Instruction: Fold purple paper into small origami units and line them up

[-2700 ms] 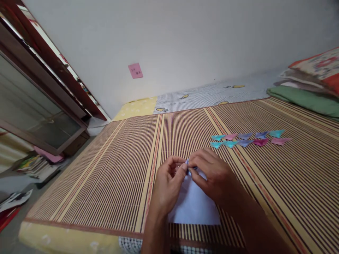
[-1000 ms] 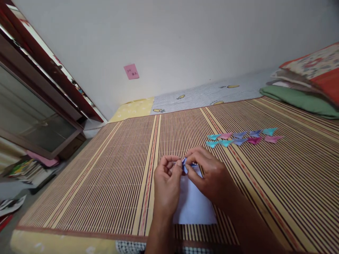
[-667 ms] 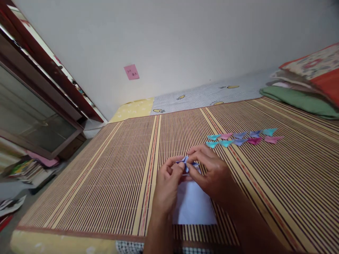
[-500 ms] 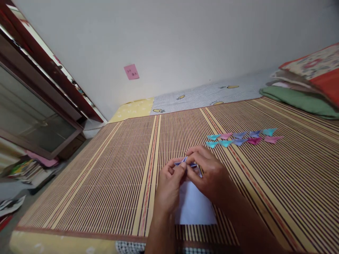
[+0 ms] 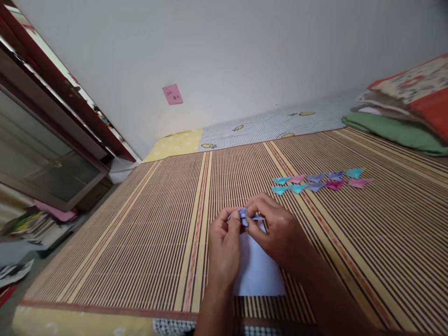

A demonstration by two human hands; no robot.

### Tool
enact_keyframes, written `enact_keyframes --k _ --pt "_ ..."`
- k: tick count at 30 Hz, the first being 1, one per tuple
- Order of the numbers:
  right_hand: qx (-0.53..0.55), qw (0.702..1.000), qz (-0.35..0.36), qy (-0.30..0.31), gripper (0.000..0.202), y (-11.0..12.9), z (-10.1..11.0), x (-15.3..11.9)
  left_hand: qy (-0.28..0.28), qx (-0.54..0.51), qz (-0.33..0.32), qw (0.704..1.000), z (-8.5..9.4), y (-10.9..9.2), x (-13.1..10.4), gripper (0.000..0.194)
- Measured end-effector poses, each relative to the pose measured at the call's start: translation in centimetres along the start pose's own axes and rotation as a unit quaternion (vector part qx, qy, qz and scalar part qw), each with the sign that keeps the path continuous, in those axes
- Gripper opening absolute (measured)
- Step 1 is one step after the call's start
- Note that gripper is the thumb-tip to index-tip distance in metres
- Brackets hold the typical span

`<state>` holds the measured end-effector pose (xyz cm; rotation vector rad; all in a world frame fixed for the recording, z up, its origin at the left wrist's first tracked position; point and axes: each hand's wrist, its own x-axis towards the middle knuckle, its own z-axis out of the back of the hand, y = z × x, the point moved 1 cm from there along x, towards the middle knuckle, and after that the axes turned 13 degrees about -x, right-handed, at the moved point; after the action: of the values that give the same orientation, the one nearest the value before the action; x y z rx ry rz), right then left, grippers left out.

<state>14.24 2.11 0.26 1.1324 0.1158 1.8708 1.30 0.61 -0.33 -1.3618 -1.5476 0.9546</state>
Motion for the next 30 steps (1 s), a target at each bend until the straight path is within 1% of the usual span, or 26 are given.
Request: enact_keyframes --k 3,6,10,14,16,19,21,24,27,30 --pt "0.005 1.0 -0.006 -0.011 0.016 -0.3 -0.1 0.0 0.018 0.026 -0.004 0.999 -0.2 -0.2 -0.1 0.019" --pt "0.002 1.0 -0.003 -0.02 0.015 -0.5 0.0 0.0 0.026 0.031 0.003 0.999 -0.3 -0.3 -0.1 0.016" --pt "-0.002 1.0 -0.013 -0.015 0.013 -0.5 0.0 -0.1 0.016 0.021 0.017 1.0 -0.3 -0.4 -0.1 0.019" --pt "0.0 1.0 -0.014 -0.013 0.011 -0.3 0.1 0.0 0.003 -0.015 0.026 1.0 -0.1 -0.1 0.1 0.02" --pt "0.003 1.0 -0.012 0.001 0.014 -0.4 0.4 0.0 -0.006 -0.034 0.032 0.999 0.0 0.1 0.3 0.021" --pt "0.009 0.999 -0.011 0.041 0.025 -1.0 1.2 0.0 -0.031 -0.042 0.036 0.998 0.3 0.2 0.4 0.023" --pt "-0.005 0.999 -0.019 0.05 0.024 -1.6 1.9 0.1 -0.043 -0.042 0.037 0.998 0.4 0.2 0.5 0.024" --pt "-0.012 0.999 -0.022 0.044 0.018 -2.1 2.6 0.1 -0.042 -0.051 0.034 0.997 0.2 0.0 0.5 0.025" --pt "0.0 0.999 0.0 0.046 0.015 -2.1 2.5 0.1 -0.04 -0.048 0.026 0.998 0.2 0.0 0.6 0.026" --pt "0.001 0.998 0.036 0.054 0.015 -2.0 1.8 0.1 -0.045 -0.04 0.027 0.998 0.4 0.2 0.7 0.029"
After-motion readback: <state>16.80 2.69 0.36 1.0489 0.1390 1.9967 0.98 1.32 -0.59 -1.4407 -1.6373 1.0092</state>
